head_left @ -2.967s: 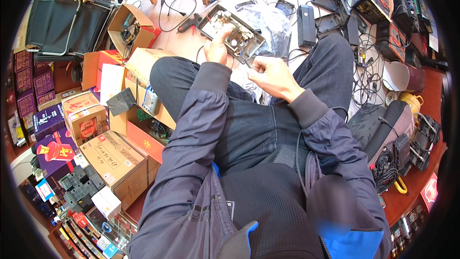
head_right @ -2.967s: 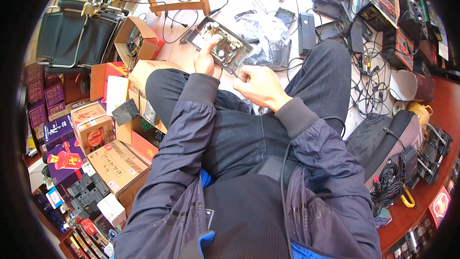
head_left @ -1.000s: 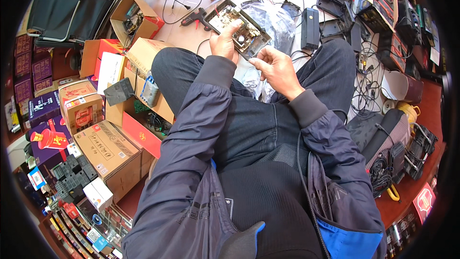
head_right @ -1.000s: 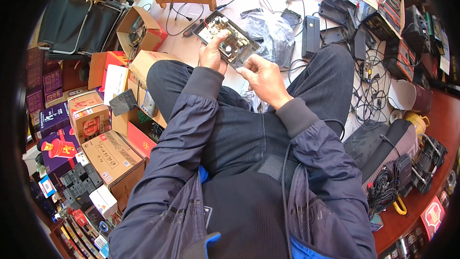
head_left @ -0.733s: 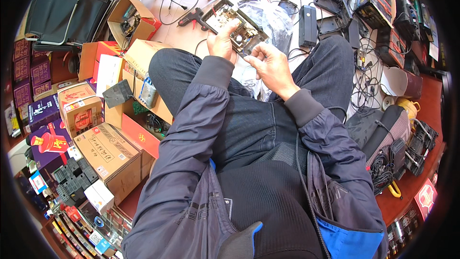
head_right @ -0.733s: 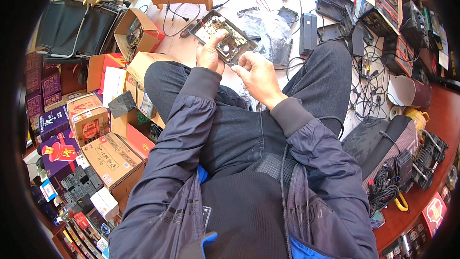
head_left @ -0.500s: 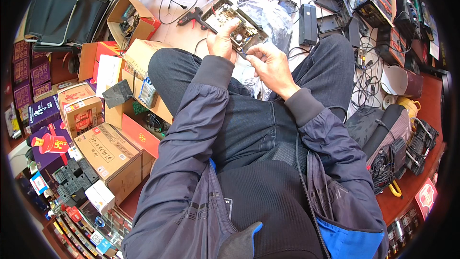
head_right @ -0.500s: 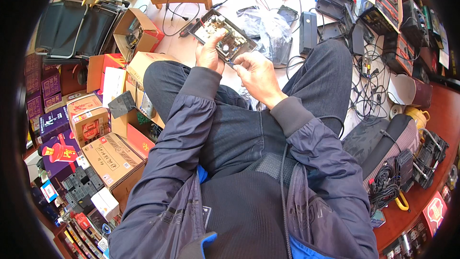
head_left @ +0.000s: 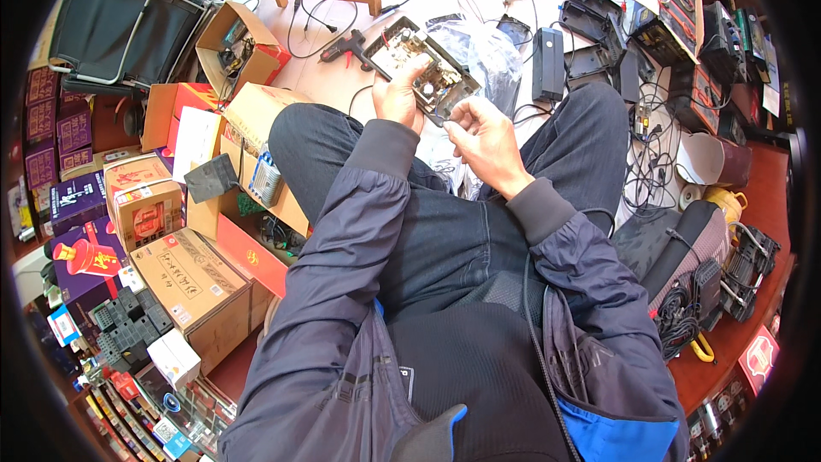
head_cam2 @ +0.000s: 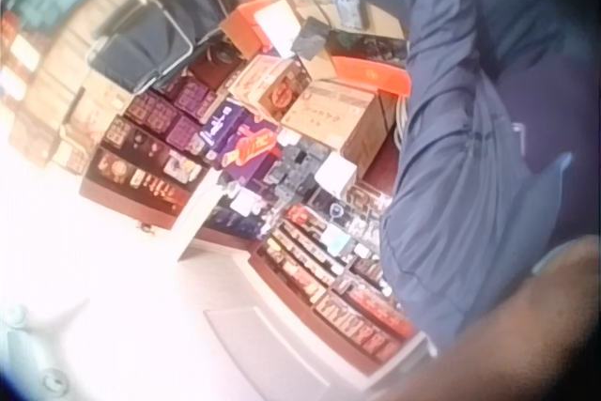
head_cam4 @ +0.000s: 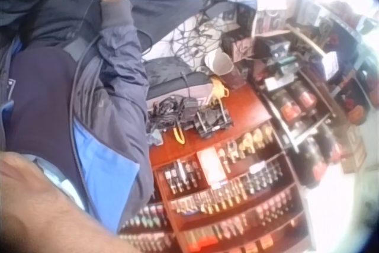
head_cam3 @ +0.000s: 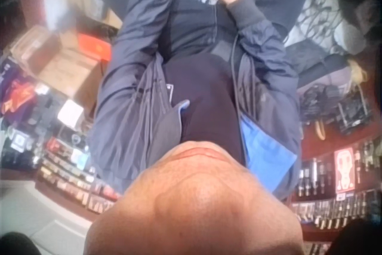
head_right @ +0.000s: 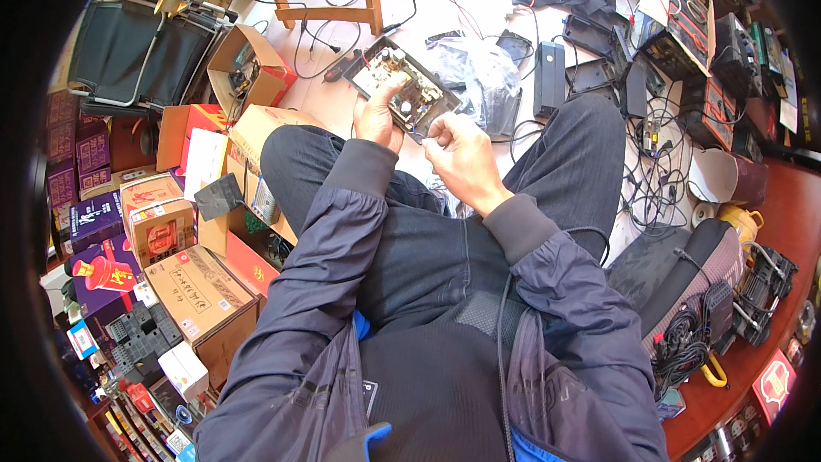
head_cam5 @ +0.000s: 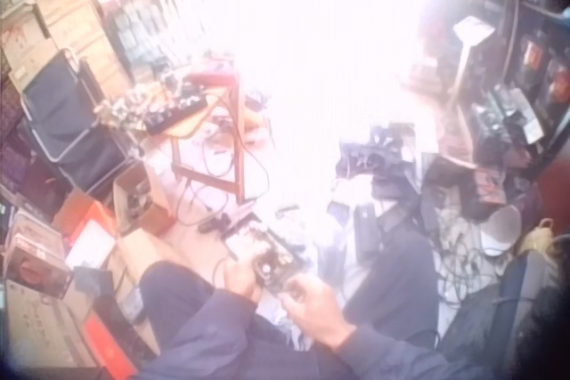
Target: The person sits on the floor and handles a black electronic device, opening it to reveal the circuit board. They use a hot glue gun to apply glue to components inside the device, then set the tool down and continue manipulating the board and wires.
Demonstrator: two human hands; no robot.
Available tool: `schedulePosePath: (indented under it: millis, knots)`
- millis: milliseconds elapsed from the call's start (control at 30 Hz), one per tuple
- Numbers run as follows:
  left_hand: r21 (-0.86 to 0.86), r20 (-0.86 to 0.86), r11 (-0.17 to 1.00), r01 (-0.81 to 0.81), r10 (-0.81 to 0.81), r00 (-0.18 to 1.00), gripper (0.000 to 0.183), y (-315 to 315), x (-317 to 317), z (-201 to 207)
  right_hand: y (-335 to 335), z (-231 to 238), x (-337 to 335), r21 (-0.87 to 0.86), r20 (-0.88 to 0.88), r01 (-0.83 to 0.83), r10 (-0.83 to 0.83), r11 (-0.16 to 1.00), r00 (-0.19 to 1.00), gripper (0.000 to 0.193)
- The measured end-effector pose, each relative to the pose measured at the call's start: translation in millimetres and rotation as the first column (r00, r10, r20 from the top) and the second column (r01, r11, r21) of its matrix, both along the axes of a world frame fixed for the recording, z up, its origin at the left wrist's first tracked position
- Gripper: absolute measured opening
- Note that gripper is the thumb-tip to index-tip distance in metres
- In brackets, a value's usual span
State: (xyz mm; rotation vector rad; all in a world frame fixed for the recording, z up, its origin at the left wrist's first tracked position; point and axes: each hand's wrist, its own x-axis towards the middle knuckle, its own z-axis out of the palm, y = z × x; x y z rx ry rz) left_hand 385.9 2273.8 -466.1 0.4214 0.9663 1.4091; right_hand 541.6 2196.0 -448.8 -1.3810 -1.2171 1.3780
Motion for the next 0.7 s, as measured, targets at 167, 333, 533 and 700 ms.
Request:
schedulePosePath:
  millis: [167,333,533,700]
  knots:
    - [-0.016,0.018,1.000,0.001,0.000,1.000,0.046,0,0,0,0,1,0,0.069,0.052,0.019,-0.023,0.997,0.998,0.016]
    - [0.006,-0.023,1.000,0.023,-0.023,0.999,0.035,-1,0,0,0,-6,1,0.037,0.024,0.019,-0.020,0.999,1.000,0.019]
    - [0.009,-0.022,1.000,0.013,-0.013,1.000,0.035,-1,0,-2,-1,-12,0,0.054,-0.003,0.011,-0.011,0.999,1.000,0.022]
    - [0.009,-0.047,1.000,0.002,-0.002,0.999,0.035,1,-1,-5,0,-11,4,0.081,0.051,-0.060,0.056,0.995,0.997,0.018]
